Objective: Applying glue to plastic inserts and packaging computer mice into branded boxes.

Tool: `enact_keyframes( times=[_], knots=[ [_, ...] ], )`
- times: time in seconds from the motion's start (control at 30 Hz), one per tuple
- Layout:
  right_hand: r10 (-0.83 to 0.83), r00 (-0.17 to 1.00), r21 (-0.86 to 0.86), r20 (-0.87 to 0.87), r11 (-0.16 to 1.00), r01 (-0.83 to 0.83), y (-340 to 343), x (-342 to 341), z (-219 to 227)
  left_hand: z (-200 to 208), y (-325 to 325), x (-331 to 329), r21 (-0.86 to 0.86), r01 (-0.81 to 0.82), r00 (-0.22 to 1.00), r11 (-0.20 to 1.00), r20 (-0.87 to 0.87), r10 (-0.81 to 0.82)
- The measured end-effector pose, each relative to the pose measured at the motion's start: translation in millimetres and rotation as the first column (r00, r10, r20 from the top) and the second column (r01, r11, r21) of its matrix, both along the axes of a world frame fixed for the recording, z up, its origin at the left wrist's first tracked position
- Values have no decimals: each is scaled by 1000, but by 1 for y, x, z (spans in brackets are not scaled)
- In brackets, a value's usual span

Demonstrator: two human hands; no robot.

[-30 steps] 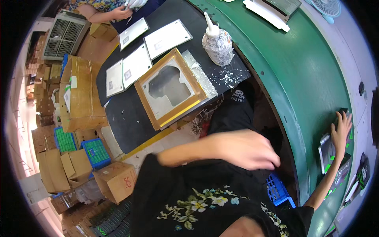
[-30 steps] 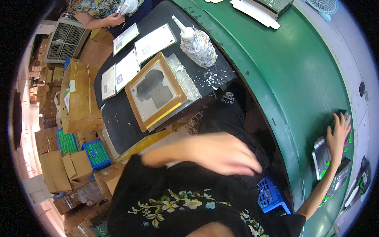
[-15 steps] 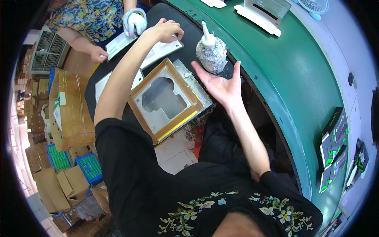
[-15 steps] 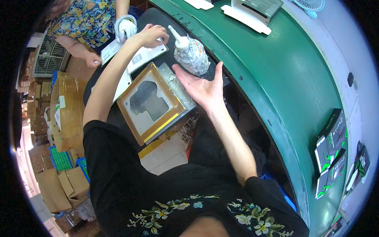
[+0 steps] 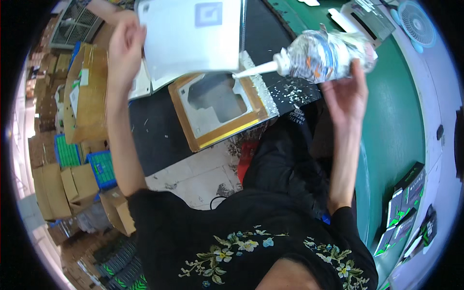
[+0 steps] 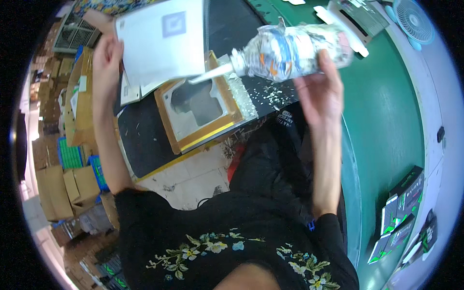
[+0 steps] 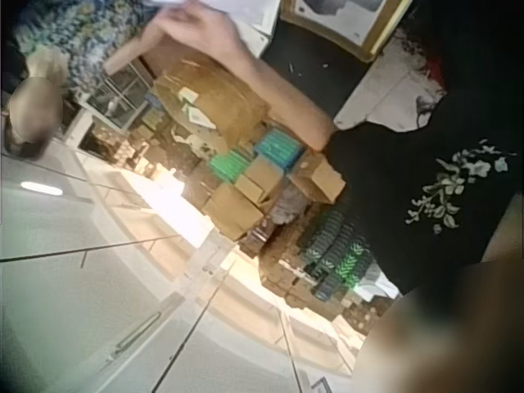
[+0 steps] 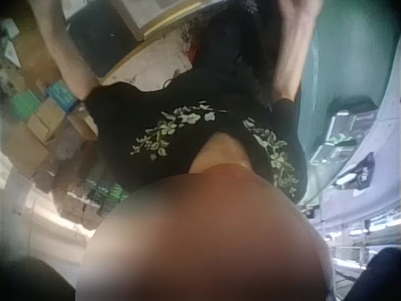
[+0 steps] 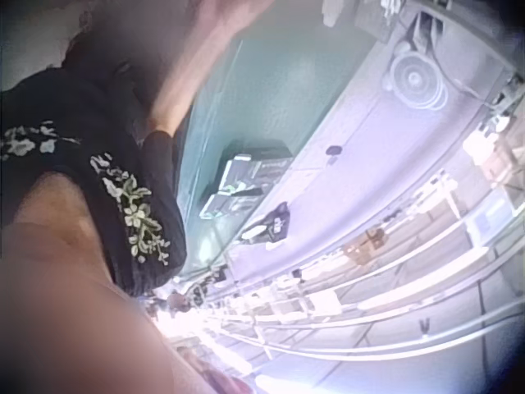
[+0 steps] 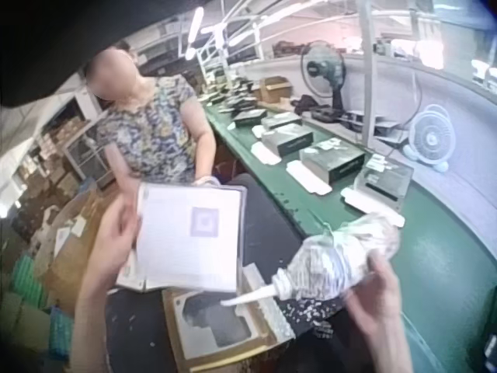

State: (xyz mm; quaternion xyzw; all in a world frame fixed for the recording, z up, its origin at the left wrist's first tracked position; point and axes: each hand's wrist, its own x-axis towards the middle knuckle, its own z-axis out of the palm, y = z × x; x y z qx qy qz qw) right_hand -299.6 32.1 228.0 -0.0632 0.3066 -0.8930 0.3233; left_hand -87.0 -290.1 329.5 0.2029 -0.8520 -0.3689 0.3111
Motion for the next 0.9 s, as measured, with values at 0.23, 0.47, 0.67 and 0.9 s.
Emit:
enact_keyframes(
  times=[0.23,0.47,0.67,0.9],
  knots=[
    [183,979,-19,90,983,-182,-13,-12,24,-115,98,103,759,-295,905,580,27,424],
    [243,964,175,-104,959,-222,-54,17,20,-129,90,98,779,-314,943,542,189,275],
    [-53,735,-66,-675,998,12,-62,49,61,-130,72,97,743,-285,954,606,280,106],
    [161,587,203,-794,979,6,-91,81,53,-128,68,101,751,-264,961,605,258,99]
  ],
)
